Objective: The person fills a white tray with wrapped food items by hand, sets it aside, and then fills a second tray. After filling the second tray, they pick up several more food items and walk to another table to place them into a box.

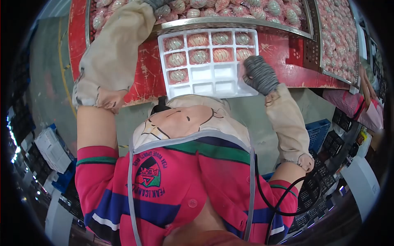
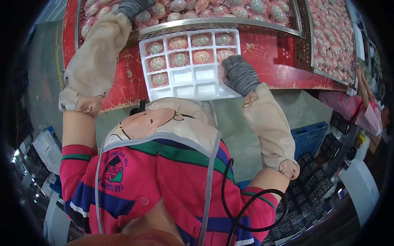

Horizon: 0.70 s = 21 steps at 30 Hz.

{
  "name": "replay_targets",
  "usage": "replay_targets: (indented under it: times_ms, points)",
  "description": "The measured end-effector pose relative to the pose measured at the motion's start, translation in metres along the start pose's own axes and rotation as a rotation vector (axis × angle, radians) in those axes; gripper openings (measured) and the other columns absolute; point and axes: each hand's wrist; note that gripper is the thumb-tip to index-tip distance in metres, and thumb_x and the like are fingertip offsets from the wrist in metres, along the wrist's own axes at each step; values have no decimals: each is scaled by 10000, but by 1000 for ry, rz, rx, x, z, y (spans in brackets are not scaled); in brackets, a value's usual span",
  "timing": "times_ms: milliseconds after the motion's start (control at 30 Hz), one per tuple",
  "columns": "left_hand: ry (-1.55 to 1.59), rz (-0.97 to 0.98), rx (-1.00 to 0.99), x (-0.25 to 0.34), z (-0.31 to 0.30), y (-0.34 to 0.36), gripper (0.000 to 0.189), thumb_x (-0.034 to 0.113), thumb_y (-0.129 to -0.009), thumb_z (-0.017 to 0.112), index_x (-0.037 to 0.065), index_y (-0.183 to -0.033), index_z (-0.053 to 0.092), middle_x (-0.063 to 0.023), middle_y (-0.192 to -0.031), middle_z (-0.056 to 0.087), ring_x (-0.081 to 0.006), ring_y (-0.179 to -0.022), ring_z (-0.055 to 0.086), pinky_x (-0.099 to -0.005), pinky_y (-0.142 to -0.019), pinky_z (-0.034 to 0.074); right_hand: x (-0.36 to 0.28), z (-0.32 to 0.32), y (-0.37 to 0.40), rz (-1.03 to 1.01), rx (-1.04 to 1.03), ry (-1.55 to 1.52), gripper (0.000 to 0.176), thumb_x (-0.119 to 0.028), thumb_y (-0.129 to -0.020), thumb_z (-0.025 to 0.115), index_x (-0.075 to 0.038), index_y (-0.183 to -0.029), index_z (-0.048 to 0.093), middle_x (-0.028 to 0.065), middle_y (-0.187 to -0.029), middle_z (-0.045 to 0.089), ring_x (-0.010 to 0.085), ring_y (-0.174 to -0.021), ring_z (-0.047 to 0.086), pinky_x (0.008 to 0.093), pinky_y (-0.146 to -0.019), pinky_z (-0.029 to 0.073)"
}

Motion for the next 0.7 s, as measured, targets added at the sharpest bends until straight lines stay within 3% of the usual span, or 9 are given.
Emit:
replay_targets:
  times_ms: [100, 167, 233, 300, 367, 500, 567, 600, 700]
  points:
    - [97, 12, 58, 41, -40, 29, 369, 318, -822, 565, 85, -1107, 594, -153, -947, 644, -331, -916, 617, -415, -806, 477, 4, 30, 12, -47, -92, 118, 372, -160, -702, 702, -50, -1035, 579, 141, -1002, 574, 343, -928, 556, 414, -809, 489]
    - [89, 384, 220, 22, -19, 60, 390, 296, -714, 739, 86, -1021, 620, -92, -886, 645, -255, -826, 633, -357, -729, 519, 3, 38, 20, -22, -35, 148, 308, -154, -734, 674, -65, -1021, 608, 128, -1004, 582, 331, -947, 555, 402, -809, 486]
    - [236, 366, 92, 41, -4, 104, 472, 310, -680, 767, 78, -1063, 617, -101, -863, 641, -275, -839, 633, -373, -750, 515, 11, 51, 22, 65, -39, 93, 299, -150, -743, 667, -70, -1025, 615, 128, -1021, 585, 331, -955, 556, 399, -819, 486]
    - [464, 367, -99, 63, 16, 145, 392, 347, -715, 681, 96, -1013, 631, -130, -854, 654, -321, -812, 630, -408, -708, 505, 11, 58, 23, 149, -57, 21, 291, -147, -751, 660, -74, -1030, 621, 128, -1038, 588, 331, -963, 558, 396, -830, 485]
    - [432, 333, -276, 74, 42, 176, 400, 306, -714, 656, 87, -1045, 615, -138, -862, 643, -319, -809, 620, -412, -731, 497, 9, 61, 21, 194, -51, 30, 284, -162, -778, 642, -87, -1052, 620, 121, -1062, 593, 324, -974, 561, 387, -843, 487]
    - [259, 379, -229, 80, 87, 212, 420, 249, -700, 658, 69, -1076, 609, -112, -874, 590, -298, -804, 589, -418, -751, 482, -3, 53, 28, 165, -18, 101, 270, -177, -804, 604, -105, -1064, 622, 111, -1095, 582, 311, -994, 556, 377, -852, 487]
    - [128, 408, -161, 86, 90, 214, 415, 216, -700, 637, 63, -1083, 599, -134, -881, 561, -301, -826, 564, -425, -759, 466, 3, 62, 31, 266, -58, 31, 273, -174, -840, 546, -113, -1098, 610, 102, -1153, 561, 299, -1039, 541, 373, -873, 481]
    - [160, 371, -247, 86, 90, 214, 414, 204, -721, 627, 62, -1107, 584, -151, -924, 553, -319, -871, 561, -430, -764, 467, 7, 66, 34, 264, -60, 31, 273, -174, -840, 546, -113, -1098, 610, 102, -1153, 561, 299, -1039, 541, 373, -873, 481]
    - [51, 470, -137, 86, 96, 214, 424, 222, -734, 632, 64, -1123, 576, -139, -911, 552, -312, -900, 564, -444, -792, 461, -9, 48, 18, 130, -224, 186, 289, -147, -861, 501, -115, -1135, 590, 92, -1208, 536, 294, -1091, 520, 378, -892, 473]
Point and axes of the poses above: each hand's wrist, its own y-axis away from the middle knuckle, its own z-axis out of the palm, x = y × z
